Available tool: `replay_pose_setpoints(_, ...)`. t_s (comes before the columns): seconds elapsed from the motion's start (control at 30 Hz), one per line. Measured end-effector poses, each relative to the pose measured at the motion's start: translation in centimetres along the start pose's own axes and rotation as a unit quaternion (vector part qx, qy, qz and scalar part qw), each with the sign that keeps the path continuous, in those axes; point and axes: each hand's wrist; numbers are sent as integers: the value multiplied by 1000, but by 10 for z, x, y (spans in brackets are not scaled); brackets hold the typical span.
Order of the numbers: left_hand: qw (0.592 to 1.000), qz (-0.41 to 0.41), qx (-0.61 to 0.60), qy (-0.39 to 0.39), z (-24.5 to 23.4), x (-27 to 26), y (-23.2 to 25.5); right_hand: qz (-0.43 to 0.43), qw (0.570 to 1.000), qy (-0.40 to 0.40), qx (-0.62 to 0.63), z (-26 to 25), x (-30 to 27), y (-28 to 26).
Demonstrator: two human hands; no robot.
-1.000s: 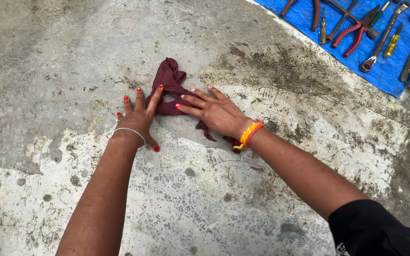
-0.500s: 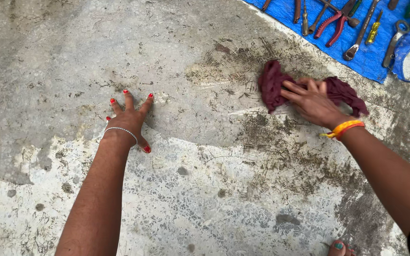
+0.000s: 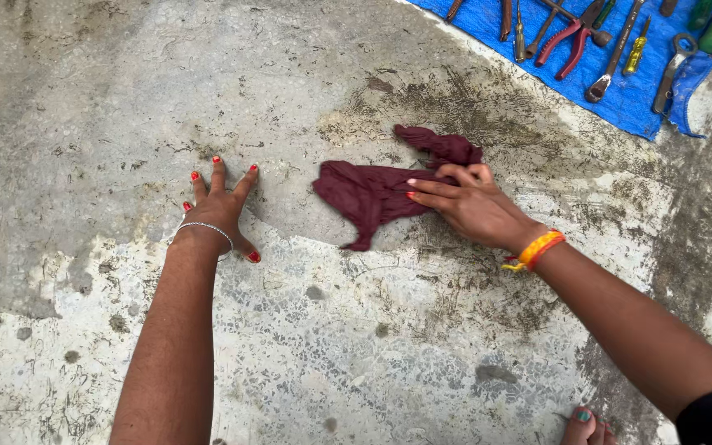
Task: The person cleans a section of concrete floor by hand using a wet cloth, repeatedly rinsing and wringing the cloth in a bucket of water.
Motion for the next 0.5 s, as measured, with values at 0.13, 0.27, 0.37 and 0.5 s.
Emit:
replay_pose_setpoints(0.13, 1000, -2, 7, -5, -4, -1, 1, 134, 989, 17, -63, -10, -94, 70)
replay_pose_setpoints(0.27, 1000, 0, 10, -6, -2, 3, 2, 211, 972, 60, -81, 8, -91, 59)
replay_pose_setpoints(0.37, 1000, -1, 3, -5, -1, 5, -2, 164, 976, 142, 13, 26, -38, 8)
replay_pose_setpoints(0.5, 1000, 4, 12, 11, 4, 5, -3, 96, 990, 48, 96, 21, 43, -92)
Point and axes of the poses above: each hand's wrist, its own x-axis towards the middle knuckle, its own z-axis out of the palm, y = z × x, and after that the axes turned 9 degrees about y, right-handed
